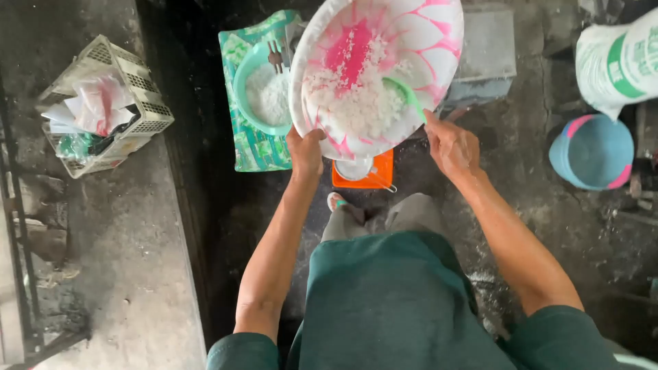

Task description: The person scoops a white granular substance from a machine into a bowl using a green scoop. They then pour the contents into a larger green basin and use a ladle to scoop water from a bucket, adding it to the basin.

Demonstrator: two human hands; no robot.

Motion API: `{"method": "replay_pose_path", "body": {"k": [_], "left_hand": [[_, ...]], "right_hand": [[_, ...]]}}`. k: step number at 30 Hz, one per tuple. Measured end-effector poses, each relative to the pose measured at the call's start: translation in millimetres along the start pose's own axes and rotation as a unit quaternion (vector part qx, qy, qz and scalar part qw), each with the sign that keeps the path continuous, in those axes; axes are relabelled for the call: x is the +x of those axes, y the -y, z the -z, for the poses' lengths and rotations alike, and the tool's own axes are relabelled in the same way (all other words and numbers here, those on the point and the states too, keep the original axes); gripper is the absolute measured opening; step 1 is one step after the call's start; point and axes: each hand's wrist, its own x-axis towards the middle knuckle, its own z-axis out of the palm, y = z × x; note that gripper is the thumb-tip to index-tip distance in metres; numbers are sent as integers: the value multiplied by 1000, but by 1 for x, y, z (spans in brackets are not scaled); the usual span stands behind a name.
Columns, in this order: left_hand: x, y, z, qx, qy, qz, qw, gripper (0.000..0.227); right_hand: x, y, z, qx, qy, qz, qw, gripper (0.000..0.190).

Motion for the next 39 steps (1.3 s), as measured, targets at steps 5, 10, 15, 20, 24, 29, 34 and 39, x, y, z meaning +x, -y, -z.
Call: {"method": "replay_pose_path", "body": {"k": [5, 10, 15, 20, 24, 29, 34, 39], "left_hand": [[15, -28, -25, -37, -12, 17, 999, 56], [17, -42, -59, -92, -38, 108, 989, 59], [20, -26, -103, -129, -99, 110, 981, 55], [6, -14, -137, -177, -127, 83, 973, 57], [8, -23, -154, -193, -132, 11, 972, 51], [19, -20, -159, -161, -135, 9, 978, 48], [45, -19, -172, -60, -91, -37, 993, 46], [62, -35, -180, -106, -132, -52, 984, 35]], "right_hand": [[94, 68, 129, -129, -47, 101, 985, 23], [197, 23, 129, -134, -78, 208, 966, 59], [228, -6, 127, -98, 102, 360, 922, 61], [280, -34, 155, -58, 9, 321, 945, 56], [294, -39, 150, 64, 209, 263, 940, 54], [331, 5, 157, 46, 28, 356, 933, 48], [343, 36, 133, -71, -76, 434, 895, 74], [335, 30, 154, -225, 120, 441, 860, 36]]}}
